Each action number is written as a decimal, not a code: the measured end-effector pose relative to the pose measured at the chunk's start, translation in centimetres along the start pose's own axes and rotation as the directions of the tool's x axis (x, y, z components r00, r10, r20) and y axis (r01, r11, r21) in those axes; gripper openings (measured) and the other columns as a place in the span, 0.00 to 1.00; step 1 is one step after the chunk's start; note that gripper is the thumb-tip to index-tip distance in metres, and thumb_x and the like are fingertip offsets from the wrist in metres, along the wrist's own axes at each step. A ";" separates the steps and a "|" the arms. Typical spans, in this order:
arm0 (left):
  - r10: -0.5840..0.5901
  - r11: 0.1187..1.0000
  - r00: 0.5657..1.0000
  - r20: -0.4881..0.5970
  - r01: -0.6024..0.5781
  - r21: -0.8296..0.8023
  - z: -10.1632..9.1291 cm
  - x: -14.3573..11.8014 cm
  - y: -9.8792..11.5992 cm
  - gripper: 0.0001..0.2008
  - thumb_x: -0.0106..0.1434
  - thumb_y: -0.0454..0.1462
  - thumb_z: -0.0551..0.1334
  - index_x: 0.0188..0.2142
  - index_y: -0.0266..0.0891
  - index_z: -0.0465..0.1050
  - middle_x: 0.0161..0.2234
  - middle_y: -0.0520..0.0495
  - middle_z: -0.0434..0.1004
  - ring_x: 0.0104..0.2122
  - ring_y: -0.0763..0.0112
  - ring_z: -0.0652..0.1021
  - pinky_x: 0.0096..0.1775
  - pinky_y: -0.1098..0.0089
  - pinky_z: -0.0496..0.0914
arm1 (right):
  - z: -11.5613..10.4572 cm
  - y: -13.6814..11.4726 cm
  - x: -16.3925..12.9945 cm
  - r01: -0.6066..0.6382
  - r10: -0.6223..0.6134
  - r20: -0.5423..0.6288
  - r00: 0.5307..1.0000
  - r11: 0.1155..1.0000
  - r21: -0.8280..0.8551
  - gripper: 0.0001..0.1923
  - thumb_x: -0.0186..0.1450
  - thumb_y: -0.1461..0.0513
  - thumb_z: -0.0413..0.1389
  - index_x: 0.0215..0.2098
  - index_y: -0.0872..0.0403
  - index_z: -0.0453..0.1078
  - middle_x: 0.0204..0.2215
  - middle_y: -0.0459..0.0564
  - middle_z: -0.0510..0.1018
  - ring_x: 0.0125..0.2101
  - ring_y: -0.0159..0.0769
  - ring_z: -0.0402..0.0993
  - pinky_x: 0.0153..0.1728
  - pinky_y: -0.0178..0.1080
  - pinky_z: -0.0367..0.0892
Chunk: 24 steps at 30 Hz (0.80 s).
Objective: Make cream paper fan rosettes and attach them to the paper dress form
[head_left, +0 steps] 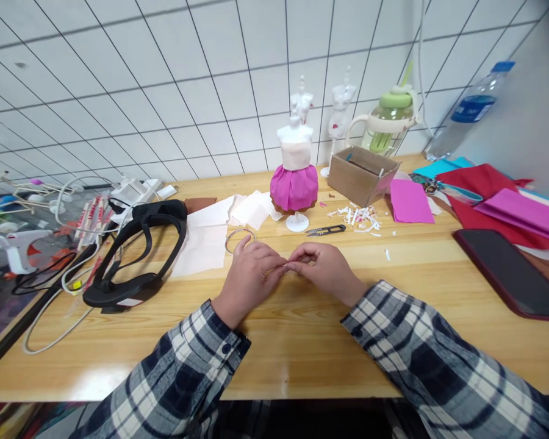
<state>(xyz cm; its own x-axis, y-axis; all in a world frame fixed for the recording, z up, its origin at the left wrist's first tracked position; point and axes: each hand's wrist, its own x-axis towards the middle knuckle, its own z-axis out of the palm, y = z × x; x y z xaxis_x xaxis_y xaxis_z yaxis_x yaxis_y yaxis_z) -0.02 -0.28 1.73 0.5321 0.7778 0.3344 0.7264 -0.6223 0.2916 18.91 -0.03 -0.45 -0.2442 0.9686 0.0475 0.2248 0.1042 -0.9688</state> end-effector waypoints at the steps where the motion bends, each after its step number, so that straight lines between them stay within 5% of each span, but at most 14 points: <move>1: 0.002 1.000 1.000 -0.001 -0.002 0.000 0.0 0.0 0.1 0.10 0.66 0.41 0.60 0.35 0.44 0.80 0.34 0.47 0.82 0.39 0.61 0.76 0.59 0.48 0.50 | 0.1 0.1 0.0 -0.018 0.017 0.005 1.000 1.000 0.026 0.06 0.57 0.58 0.63 0.29 0.53 0.74 0.27 0.46 0.81 0.28 0.34 0.76 0.32 0.36 0.70; 5: 0.020 1.000 1.000 0.009 -0.020 -0.007 0.0 -0.2 0.1 0.09 0.66 0.38 0.59 0.33 0.44 0.79 0.33 0.48 0.82 0.40 0.61 0.76 0.60 0.47 0.48 | -0.2 0.2 0.3 -0.010 0.010 0.068 0.998 1.000 -0.006 0.05 0.58 0.59 0.62 0.30 0.53 0.74 0.27 0.46 0.80 0.28 0.34 0.75 0.31 0.36 0.70; 8: -0.020 0.996 1.000 -0.002 0.020 -0.088 0.2 -0.2 -0.3 0.09 0.66 0.40 0.61 0.33 0.44 0.79 0.32 0.47 0.82 0.39 0.62 0.77 0.59 0.49 0.53 | -2.5 0.3 1.0 0.114 -0.111 0.028 0.993 0.950 -0.291 0.06 0.62 0.59 0.58 0.34 0.53 0.76 0.32 0.49 0.81 0.33 0.37 0.76 0.36 0.38 0.69; 11: -0.100 0.973 0.995 -0.023 0.093 -0.213 0.6 -0.2 -0.7 0.10 0.65 0.42 0.62 0.32 0.43 0.80 0.31 0.46 0.82 0.34 0.64 0.78 0.53 0.55 0.63 | -6.4 1.1 1.8 0.078 -0.227 -0.145 0.963 0.751 -0.656 0.11 0.67 0.60 0.52 0.39 0.54 0.76 0.39 0.53 0.80 0.43 0.42 0.73 0.47 0.44 0.64; 15: -0.152 0.941 0.988 -0.028 0.136 -0.310 0.9 -0.1 -1.0 0.11 0.64 0.43 0.62 0.31 0.41 0.80 0.29 0.45 0.81 0.32 0.64 0.77 0.42 0.62 0.68 | -9.6 2.7 2.1 -0.065 -0.127 -0.160 0.979 0.548 -0.834 0.12 0.64 0.62 0.55 0.44 0.52 0.77 0.42 0.53 0.79 0.46 0.46 0.70 0.48 0.45 0.61; 19: -0.165 0.933 0.985 -0.040 0.143 -0.330 1.1 -0.2 -0.9 0.11 0.64 0.43 0.63 0.31 0.41 0.81 0.29 0.45 0.82 0.32 0.64 0.78 0.40 0.63 0.68 | -9.1 3.1 1.9 -0.111 -0.063 -0.160 0.985 0.477 -0.872 0.09 0.64 0.63 0.54 0.35 0.50 0.77 0.41 0.51 0.77 0.46 0.45 0.69 0.43 0.43 0.59; 24: -0.185 0.923 0.981 -0.056 0.154 -0.352 1.3 -0.1 -1.0 0.11 0.64 0.44 0.63 0.31 0.41 0.80 0.29 0.44 0.82 0.32 0.65 0.78 0.38 0.64 0.69 | -7.4 2.2 1.8 -0.091 -0.081 -0.141 0.987 0.448 -0.890 0.13 0.63 0.51 0.58 0.30 0.52 0.72 0.36 0.51 0.76 0.43 0.47 0.70 0.41 0.45 0.57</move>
<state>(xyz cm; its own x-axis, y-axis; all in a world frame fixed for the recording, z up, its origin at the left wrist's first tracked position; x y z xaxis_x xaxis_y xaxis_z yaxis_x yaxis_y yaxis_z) -0.28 0.38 0.21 0.3633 0.8735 0.3240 0.5999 -0.4854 0.6360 25.93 3.65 -0.70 -0.1257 0.9791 0.1599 0.9619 0.1597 -0.2218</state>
